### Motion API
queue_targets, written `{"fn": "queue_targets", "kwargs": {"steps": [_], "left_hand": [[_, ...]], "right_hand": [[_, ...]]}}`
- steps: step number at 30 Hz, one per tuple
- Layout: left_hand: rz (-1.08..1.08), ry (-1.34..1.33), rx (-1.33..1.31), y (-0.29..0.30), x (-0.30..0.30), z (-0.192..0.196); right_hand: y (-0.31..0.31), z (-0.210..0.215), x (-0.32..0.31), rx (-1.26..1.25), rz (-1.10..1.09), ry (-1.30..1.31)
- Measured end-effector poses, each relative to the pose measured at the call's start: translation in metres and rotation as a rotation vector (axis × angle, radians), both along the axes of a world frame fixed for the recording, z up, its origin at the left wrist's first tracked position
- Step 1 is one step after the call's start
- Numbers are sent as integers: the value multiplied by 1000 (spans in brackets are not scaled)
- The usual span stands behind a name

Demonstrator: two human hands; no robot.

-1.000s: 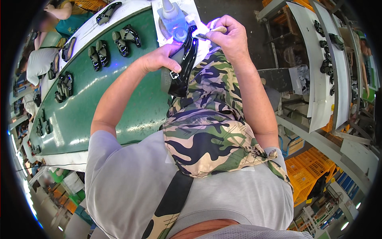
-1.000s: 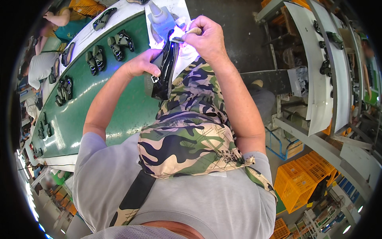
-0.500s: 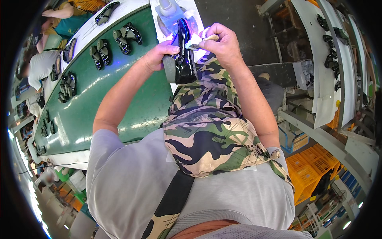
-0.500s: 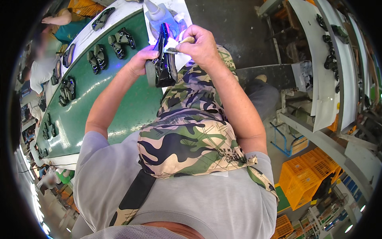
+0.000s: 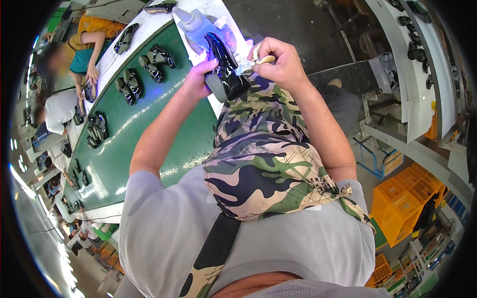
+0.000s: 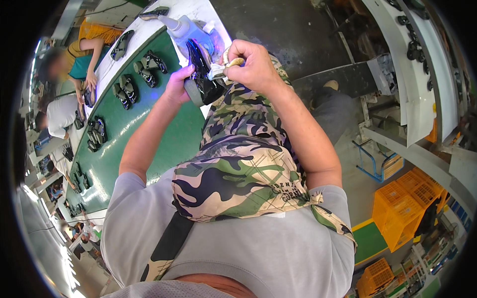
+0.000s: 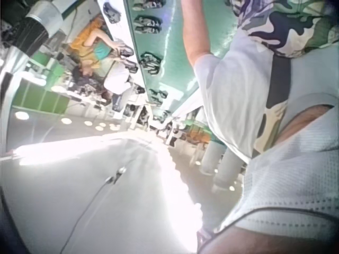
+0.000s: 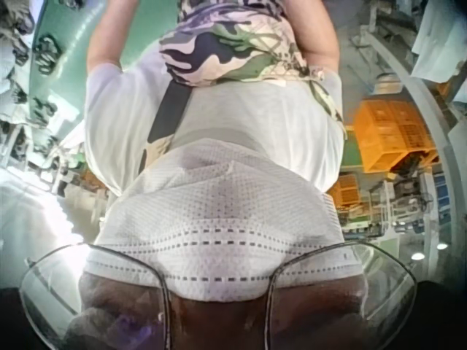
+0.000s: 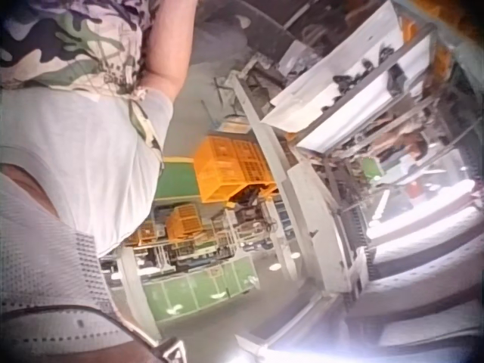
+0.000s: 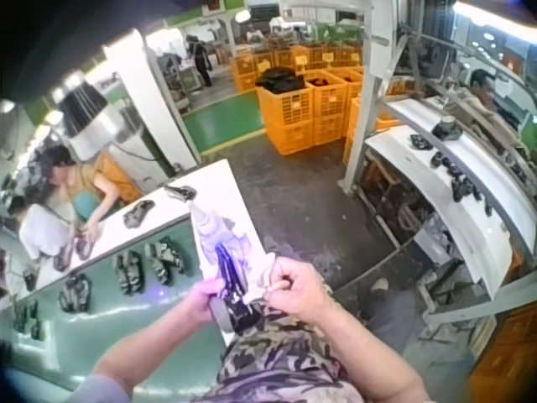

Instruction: Polishing or applying treatment to the soles and edges of black shoes on a production line.

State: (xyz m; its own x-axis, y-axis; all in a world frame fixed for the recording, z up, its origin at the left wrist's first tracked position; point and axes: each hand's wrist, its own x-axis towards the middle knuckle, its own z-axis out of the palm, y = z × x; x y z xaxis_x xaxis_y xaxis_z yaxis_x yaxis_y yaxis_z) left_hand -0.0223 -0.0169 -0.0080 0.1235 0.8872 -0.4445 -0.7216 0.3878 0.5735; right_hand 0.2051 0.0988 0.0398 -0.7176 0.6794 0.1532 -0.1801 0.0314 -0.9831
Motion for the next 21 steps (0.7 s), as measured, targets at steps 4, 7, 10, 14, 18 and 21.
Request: {"fn": "queue_targets", "kwargs": {"steps": [4, 7, 10, 14, 18, 21], "left_hand": [[118, 50, 45, 4, 18, -14], [214, -3, -23, 7, 19, -24], [247, -78, -39, 13, 24, -22], [162, -262, 140, 25, 25, -28], [135, -199, 195, 47, 44, -21], [123, -79, 253, 60, 53, -18]], "right_hand": [[-1, -2, 20, 48, -34, 66], [0, -3, 34, 94, -57, 91], [5, -12, 48, 48, -108, 101], [6, -30, 54, -220, -258, 184], [8, -37, 60, -346, -338, 297], [8, -36, 71, -518, -406, 396]]}}
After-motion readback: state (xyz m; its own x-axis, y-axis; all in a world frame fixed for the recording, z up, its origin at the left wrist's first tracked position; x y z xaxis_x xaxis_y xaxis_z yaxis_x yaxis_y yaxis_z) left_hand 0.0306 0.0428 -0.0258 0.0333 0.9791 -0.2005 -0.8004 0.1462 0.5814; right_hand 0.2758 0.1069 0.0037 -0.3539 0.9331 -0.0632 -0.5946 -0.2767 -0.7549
